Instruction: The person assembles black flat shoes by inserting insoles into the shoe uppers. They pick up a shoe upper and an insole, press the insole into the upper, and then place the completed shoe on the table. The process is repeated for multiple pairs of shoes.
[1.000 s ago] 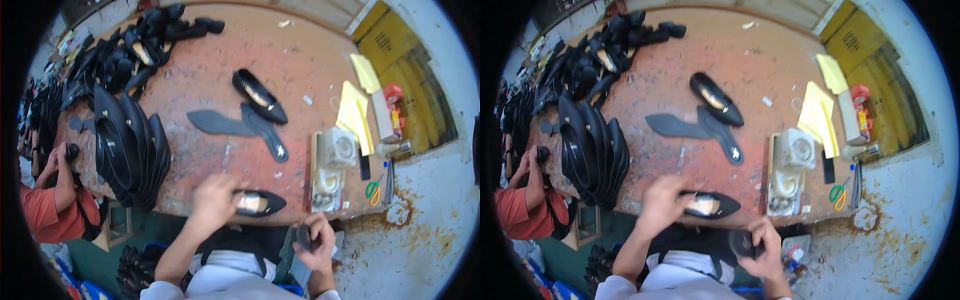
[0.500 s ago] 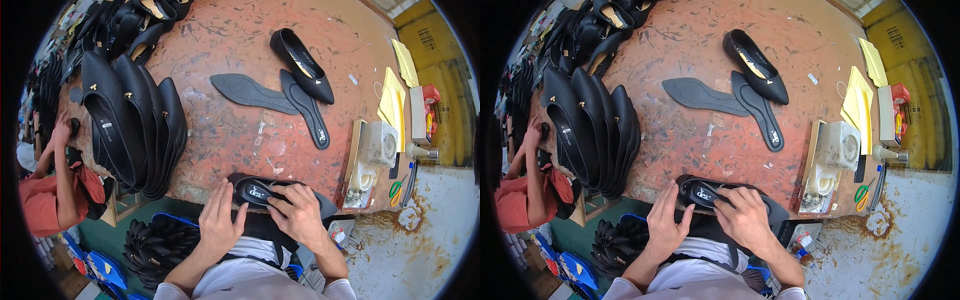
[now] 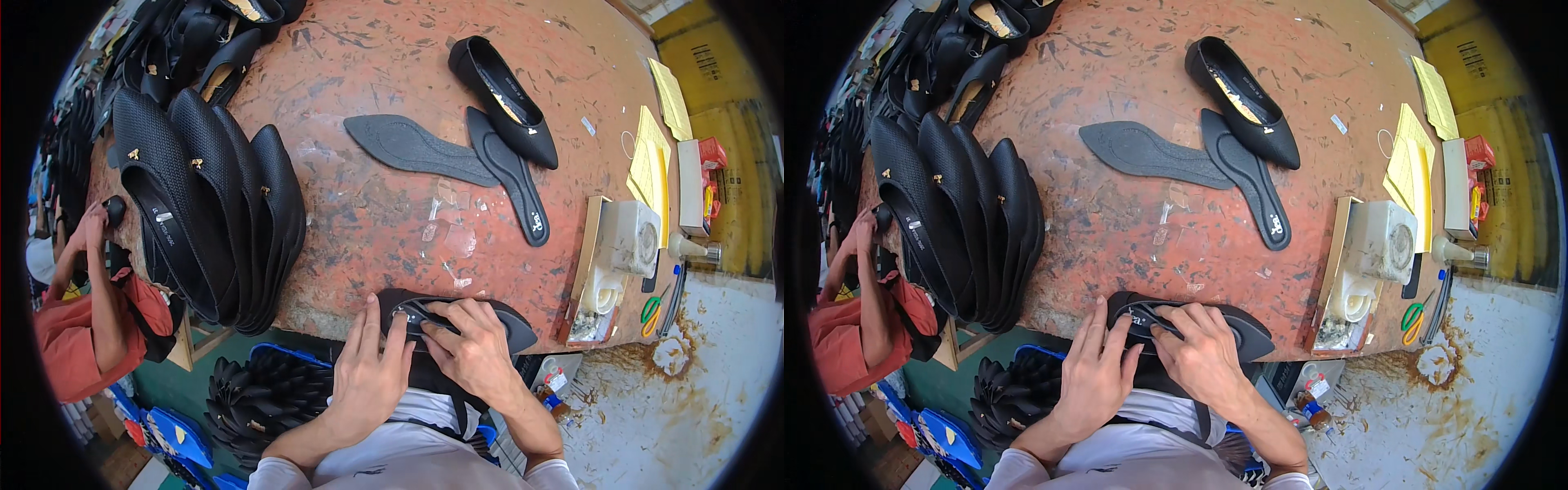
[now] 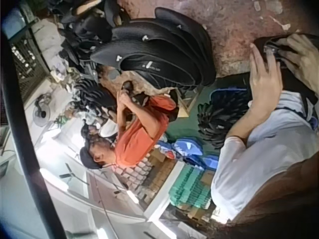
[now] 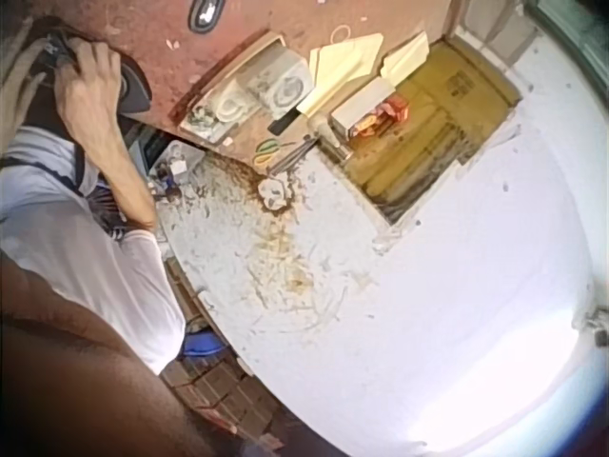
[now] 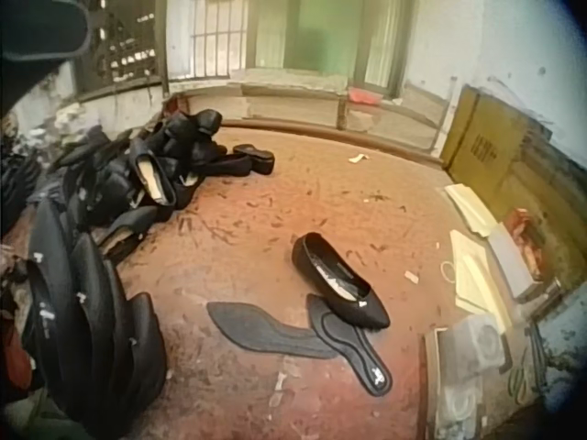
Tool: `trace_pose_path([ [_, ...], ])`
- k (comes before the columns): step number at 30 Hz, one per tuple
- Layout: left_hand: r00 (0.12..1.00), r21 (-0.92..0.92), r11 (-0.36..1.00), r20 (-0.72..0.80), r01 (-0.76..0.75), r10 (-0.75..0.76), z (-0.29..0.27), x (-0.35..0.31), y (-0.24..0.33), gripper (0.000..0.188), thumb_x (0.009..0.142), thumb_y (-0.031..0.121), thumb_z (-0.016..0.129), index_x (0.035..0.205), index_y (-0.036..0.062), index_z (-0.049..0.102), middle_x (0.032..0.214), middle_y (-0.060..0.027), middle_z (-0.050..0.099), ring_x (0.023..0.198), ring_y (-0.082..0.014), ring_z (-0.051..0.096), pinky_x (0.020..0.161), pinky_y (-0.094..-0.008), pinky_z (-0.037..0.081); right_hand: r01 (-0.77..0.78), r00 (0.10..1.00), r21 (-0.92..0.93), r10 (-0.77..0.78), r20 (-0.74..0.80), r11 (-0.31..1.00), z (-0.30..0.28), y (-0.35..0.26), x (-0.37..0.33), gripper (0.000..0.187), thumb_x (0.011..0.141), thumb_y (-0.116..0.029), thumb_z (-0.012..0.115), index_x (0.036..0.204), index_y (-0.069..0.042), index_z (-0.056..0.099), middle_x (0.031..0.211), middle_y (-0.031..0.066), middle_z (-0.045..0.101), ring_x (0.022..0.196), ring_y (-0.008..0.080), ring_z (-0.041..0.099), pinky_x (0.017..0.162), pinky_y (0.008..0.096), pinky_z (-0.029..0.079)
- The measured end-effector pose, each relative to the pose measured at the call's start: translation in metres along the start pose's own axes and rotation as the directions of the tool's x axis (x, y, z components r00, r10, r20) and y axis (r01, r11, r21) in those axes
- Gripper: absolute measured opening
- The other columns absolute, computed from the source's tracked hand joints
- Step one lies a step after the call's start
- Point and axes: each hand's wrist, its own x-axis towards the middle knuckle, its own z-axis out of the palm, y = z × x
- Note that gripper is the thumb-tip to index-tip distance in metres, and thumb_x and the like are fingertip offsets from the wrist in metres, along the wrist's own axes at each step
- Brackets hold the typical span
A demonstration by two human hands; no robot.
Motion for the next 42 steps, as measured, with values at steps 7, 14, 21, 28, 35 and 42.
trace_pose_path([
  [7,0.994,0.042,0.998,0.105,0.038,-0.043,0.009,0.018,0.002,0.046,0.091,0.013,0.073,0.124,-0.0177,0.069,0.159,-0.0370,0.042,0.136,-0.0512,0.048,0.112,-0.0566,0.047,-0.029,0.999,-0.025,0.029,-0.026,0.999,0.013,0.001,-0.001,0.028,0.078,-0.009,0.086,0.104,-0.002,0.081,0.119,0.0084,0.073,0.106,0.0268,0.066,0.092,0.0409,0.051],
  [14,0.992,0.184,0.982,0.112,0.028,-0.049,0.014,0.018,0.004,0.049,0.085,0.019,0.073,0.120,-0.0145,0.073,0.159,-0.0331,0.044,0.136,-0.0450,0.049,0.101,-0.0523,0.046,-0.522,0.853,-0.341,0.475,-0.216,0.782,-0.020,-0.016,-0.020,0.057,0.073,-0.038,0.095,0.112,-0.005,0.069,0.103,0.0113,0.062,0.100,0.0332,0.059,0.089,0.0470,0.043],
  [21,0.997,0.206,0.979,0.080,0.000,-0.017,0.018,0.016,0.005,0.042,0.085,0.016,0.072,0.114,-0.0146,0.075,0.157,-0.0326,0.047,0.136,-0.0449,0.050,0.097,-0.0520,0.046,-0.583,0.812,-0.344,0.529,-0.246,0.736,-0.001,0.003,-0.026,0.061,0.071,-0.039,0.097,0.109,-0.005,0.065,0.102,0.0125,0.061,0.100,0.0345,0.058,0.086,0.0471,0.042],
  [28,0.963,0.016,0.984,0.209,-0.178,0.171,-0.008,0.026,-0.002,0.040,0.089,0.027,0.079,0.108,-0.0091,0.075,0.166,-0.0246,0.039,0.120,-0.0412,0.057,0.087,-0.0475,0.061,-0.502,0.865,-0.206,0.483,-0.136,0.840,-0.017,0.020,-0.019,0.050,0.077,-0.024,0.093,0.109,-0.003,0.061,0.102,0.0166,0.061,0.100,0.0382,0.062,0.084,0.0500,0.048],
  [35,0.775,-0.237,0.762,0.052,-0.603,0.630,0.098,0.008,0.022,0.039,0.079,0.014,0.073,0.116,0.0003,0.072,0.140,-0.0176,0.061,0.090,-0.0341,0.067,0.066,-0.0377,0.065,-0.498,0.867,-0.214,0.486,-0.112,0.840,-0.038,-0.010,-0.034,0.041,0.093,-0.008,0.072,0.131,0.005,0.062,0.120,0.0265,0.067,0.109,0.0470,0.068,0.093,0.0526,0.057],
  [42,0.891,-0.309,0.912,0.279,-0.270,0.359,0.132,0.026,0.055,0.054,0.092,0.032,0.069,0.138,0.0045,0.064,0.125,-0.0197,0.068,0.107,-0.0457,0.062,0.083,-0.0537,0.059,-0.481,0.874,-0.266,0.480,-0.074,0.835,-0.008,0.011,-0.046,0.104,0.096,-0.060,0.068,0.160,0.015,0.035,0.168,0.0385,0.031,0.159,0.0529,0.027,0.128,0.0663,0.019],
])
